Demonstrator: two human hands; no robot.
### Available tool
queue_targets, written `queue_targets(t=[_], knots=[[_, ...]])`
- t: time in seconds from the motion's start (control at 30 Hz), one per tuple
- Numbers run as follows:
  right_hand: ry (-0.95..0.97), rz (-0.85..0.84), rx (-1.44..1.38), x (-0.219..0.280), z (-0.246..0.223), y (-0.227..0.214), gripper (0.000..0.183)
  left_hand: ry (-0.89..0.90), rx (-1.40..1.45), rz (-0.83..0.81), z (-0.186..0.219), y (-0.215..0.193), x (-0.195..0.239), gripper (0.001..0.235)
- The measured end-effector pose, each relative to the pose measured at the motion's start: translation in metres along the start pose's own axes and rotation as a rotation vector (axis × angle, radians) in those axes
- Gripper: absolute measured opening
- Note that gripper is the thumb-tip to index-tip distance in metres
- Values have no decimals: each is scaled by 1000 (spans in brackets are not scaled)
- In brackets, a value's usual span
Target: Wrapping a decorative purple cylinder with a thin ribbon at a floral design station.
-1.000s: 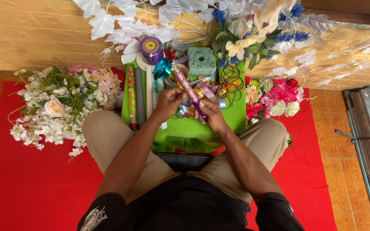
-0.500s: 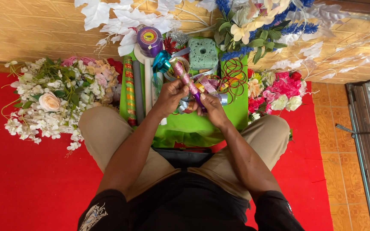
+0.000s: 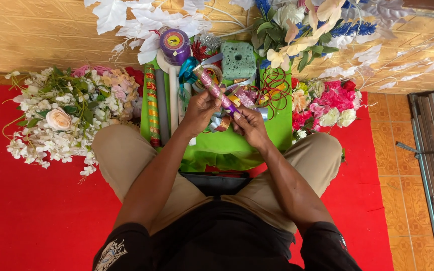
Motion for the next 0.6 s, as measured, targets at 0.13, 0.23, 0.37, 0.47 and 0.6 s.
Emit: queue_targets(t=[0.13,0.23,0.37,0.47,0.6], knots=[[19,-33,18,1,-5,-2,27,35,-11,3,24,4,-1,29],[67,76,-47,-3,0,-12,53,39,22,87,30,-2,-12,32],[95,125,-24,-4,2,-12,63,102,-17,234,72,-9,-29,33],[105,96,78,-8,-10,-1,46,117,21,288,101,-12,-54,25],[81,116,147,-11,-21,8,20,330,100,281,133,-5,-84,10]])
Point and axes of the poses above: each hand's wrist, its own x-axis away from the middle knuckle, its own y-axis out of the palm, z = x × y, the point moved 2 cm from there along -x, towards the middle knuckle, and after that the axes turned 10 degrees about -x, right-handed, at the moved point
